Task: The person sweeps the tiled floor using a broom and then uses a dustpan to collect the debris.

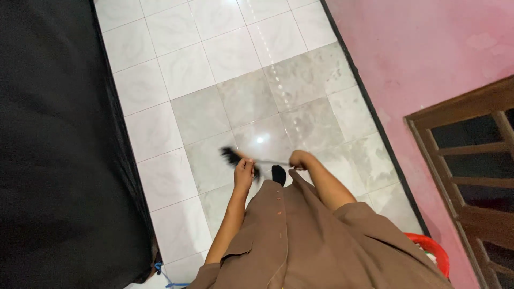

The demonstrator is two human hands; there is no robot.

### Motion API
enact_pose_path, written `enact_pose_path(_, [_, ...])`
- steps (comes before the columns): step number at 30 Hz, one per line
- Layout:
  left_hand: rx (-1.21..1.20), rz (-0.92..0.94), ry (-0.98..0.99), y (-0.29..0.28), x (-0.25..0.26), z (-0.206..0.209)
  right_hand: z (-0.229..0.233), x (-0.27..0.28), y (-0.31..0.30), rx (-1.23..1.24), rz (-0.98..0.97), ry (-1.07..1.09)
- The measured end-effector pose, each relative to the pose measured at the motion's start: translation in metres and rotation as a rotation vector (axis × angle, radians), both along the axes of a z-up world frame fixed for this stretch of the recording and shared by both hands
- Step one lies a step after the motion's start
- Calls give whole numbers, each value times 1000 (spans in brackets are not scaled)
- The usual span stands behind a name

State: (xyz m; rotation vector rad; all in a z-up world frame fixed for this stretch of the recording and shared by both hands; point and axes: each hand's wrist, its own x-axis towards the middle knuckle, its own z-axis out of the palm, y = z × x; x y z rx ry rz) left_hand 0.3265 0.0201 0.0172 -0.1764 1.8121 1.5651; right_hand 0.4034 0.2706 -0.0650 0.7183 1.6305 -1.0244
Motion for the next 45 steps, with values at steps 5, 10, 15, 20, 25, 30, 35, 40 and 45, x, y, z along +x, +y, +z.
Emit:
enact_pose_path(5, [-65,-41,-5,-26,30,24,13,41,-1,406,-19,57])
enact_pose_path(10, [-94,-108,-27,-34,57,37,33,74,-54,564,-213,104])
enact_pose_path(15, [-44,-188,-35,-30,92,27,41,106,-67,472,-302,165])
enact_pose_path(20, [52,-216,-29,-23,115,6,23,128,-72,228,-223,194])
enact_pose_path(25, [43,-217,0,-19,119,4,25,151,-62,-101,-284,-31])
enact_pose_path(30, [37,-207,50,4,128,5,24,187,-26,-106,-387,-125])
enact_pose_path(35, [-5,-281,15,56,159,10,25,227,24,195,-342,-43])
enact_pose_path(40, [-10,-405,-25,113,201,7,19,274,63,491,-485,60])
enact_pose_path(45, [-20,-533,-45,181,236,5,12,330,132,299,-997,69])
